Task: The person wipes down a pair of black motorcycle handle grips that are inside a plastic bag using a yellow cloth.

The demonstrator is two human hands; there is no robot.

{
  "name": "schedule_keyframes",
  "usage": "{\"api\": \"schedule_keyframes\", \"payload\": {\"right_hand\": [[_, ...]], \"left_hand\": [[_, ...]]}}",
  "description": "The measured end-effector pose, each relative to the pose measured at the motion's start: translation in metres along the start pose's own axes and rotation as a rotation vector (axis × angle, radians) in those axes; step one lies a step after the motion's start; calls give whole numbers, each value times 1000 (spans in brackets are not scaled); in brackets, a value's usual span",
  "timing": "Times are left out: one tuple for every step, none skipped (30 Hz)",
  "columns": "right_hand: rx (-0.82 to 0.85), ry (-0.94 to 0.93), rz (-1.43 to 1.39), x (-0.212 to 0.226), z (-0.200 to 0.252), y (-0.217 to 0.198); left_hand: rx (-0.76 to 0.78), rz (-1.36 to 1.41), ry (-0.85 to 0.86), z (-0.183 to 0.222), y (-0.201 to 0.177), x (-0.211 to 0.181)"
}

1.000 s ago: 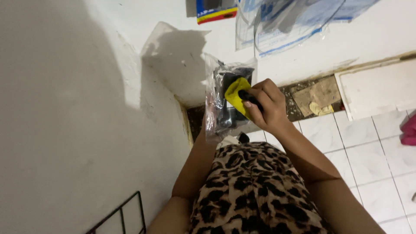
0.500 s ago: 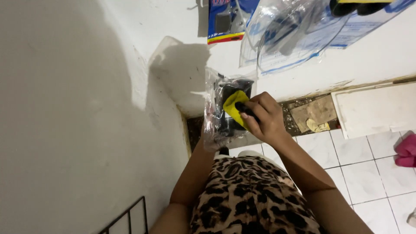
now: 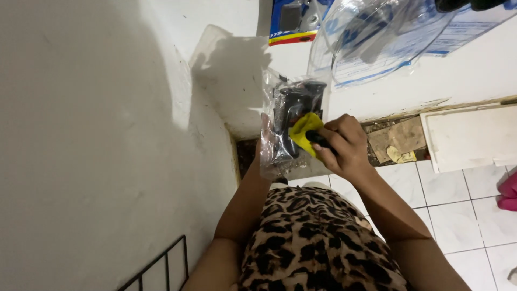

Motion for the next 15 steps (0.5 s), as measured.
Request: {"api": "schedule_keyframes", "payload": {"right_hand": [[1, -18, -14, -4, 8, 1], [-1, -38, -22, -9, 15, 1], [-2, -41, -17, -11, 21, 3], [15, -104, -27, -14, 27, 4], [33, -167, -37, -17, 32, 6], [34, -170, -32, -14, 30, 5], [49, -224, 11, -10, 29, 4], [61, -279, 53, -8, 27, 5], [59, -284, 58, -27, 21, -7], [48, -345, 74, -45, 16, -20], [36, -405, 91, -63, 12, -32], [36, -404, 95, -53, 1, -32], [24, -335, 67, -42, -9, -31], [9, -267, 39, -32, -20, -30], [6, -267, 43, -20, -7, -16]], "left_hand": [[-15, -37, 16, 0, 1, 0], [-26, -75, 27, -3, 4, 0], [-22, -74, 22, -16, -68, 14], [345, 238, 234, -28, -128, 31], [715, 555, 434, -47, -185, 52], [718, 558, 431, -17, -138, 27], [474, 514, 68, -1, -86, 11], [226, 450, -291, 17, -27, -1], [231, 447, -295, 19, -32, -2], [156, 278, -305, 21, -38, -2], [82, 108, -314, 23, -44, -2], [83, 110, -318, 21, -38, 0], [116, 93, -313, 19, -32, 1], [149, 73, -310, 17, -25, 1], [150, 72, -315, 14, -19, 2]]}}
Point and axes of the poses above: each hand's wrist, its own z-axis away from the middle knuckle, its own y-axis out of the palm, x = y × z, the point moved 1 cm from there along -z, towards the middle knuckle, and after that the axes turned 7 degrees about y, right-handed, at the moved point
